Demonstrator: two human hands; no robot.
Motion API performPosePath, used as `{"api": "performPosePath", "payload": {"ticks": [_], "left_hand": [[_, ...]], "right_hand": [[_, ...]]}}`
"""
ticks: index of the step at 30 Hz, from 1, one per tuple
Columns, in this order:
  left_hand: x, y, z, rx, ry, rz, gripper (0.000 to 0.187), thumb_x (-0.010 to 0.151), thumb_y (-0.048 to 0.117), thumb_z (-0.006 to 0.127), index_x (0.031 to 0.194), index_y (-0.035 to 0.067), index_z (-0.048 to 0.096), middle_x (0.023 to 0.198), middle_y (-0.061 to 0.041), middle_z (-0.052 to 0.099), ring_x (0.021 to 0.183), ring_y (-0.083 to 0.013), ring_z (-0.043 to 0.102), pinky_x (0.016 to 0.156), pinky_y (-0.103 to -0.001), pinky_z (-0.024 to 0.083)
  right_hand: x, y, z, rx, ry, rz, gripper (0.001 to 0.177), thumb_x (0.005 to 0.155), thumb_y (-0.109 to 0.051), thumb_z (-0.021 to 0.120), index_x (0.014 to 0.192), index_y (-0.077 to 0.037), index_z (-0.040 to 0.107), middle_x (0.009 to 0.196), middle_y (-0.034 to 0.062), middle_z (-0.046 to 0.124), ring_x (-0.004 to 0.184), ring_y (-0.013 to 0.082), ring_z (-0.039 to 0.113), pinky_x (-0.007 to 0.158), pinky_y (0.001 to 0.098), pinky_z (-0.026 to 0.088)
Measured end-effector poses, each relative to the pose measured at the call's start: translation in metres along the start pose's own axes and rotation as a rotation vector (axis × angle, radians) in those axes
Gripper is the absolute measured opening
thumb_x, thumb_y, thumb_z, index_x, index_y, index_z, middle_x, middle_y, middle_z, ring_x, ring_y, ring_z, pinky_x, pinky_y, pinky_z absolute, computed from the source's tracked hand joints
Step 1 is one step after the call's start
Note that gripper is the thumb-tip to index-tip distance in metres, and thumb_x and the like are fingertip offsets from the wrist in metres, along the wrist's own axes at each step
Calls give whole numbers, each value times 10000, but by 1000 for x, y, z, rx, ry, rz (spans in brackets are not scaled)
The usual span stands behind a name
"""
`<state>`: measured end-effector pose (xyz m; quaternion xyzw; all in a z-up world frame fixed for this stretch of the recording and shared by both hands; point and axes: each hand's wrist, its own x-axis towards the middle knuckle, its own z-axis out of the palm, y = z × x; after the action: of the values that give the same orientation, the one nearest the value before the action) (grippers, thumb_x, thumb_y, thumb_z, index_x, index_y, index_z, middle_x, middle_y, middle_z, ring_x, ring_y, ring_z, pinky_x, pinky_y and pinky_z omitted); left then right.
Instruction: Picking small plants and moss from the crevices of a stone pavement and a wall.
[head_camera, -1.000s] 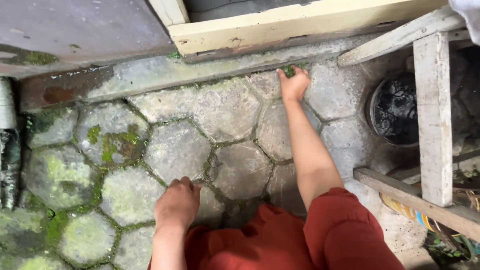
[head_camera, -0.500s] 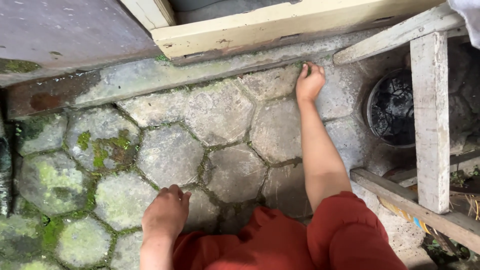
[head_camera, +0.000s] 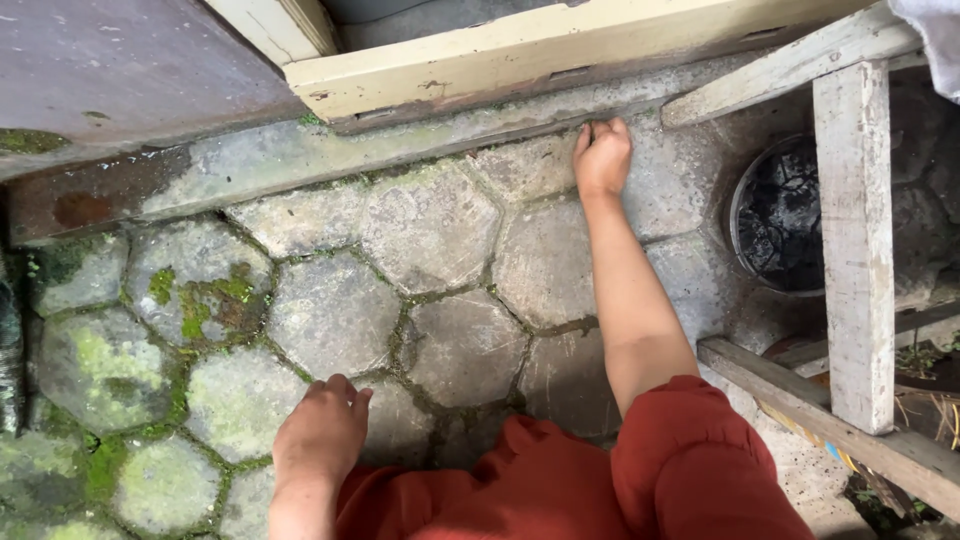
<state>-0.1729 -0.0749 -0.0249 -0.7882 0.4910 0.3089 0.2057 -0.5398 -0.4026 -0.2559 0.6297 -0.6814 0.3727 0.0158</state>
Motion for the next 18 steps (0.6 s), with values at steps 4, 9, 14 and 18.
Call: {"api": "performPosePath", "payload": {"ticks": [4, 9, 14, 18], "left_hand": [[-8, 7, -6, -3, 3, -6, 421, 1006, 490, 479, 1156, 138, 654, 1209, -127, 690, 1116, -332, 694, 967, -461, 561], [-16, 18, -13, 34, -20, -17, 433, 1031, 482, 466, 1194, 118, 636, 1224, -138, 684, 1127, -324, 698, 963, -456, 568], [-30, 30, -21, -21, 34, -11, 415, 1014, 469, 497, 1210, 134, 643, 1272, -128, 663, 1176, -332, 667, 996, -462, 543], [-39, 47, -24, -147, 156, 38, 420, 979, 421, 553, 1286, 140, 617, 1339, -135, 615, 1220, -344, 618, 1018, -468, 508]], "right_hand": [[1, 0, 11, -70, 40, -70, 107, 842, -82, 779, 889, 6, 740, 955, 217, 659, 897, 411, 652, 817, 476, 549], [-20, -39, 1, 251, -254, 86, 118, 852, -70, 740, 925, 22, 737, 958, 172, 719, 871, 290, 702, 810, 383, 595], [-74, -98, -9, 569, -483, 255, 144, 900, -125, 760, 1012, -36, 759, 973, 91, 763, 748, 196, 685, 680, 321, 569], [-94, -112, 4, 1084, -830, 593, 147, 962, -135, 717, 1051, -20, 743, 903, 62, 707, 715, 133, 593, 625, 305, 537]]}}
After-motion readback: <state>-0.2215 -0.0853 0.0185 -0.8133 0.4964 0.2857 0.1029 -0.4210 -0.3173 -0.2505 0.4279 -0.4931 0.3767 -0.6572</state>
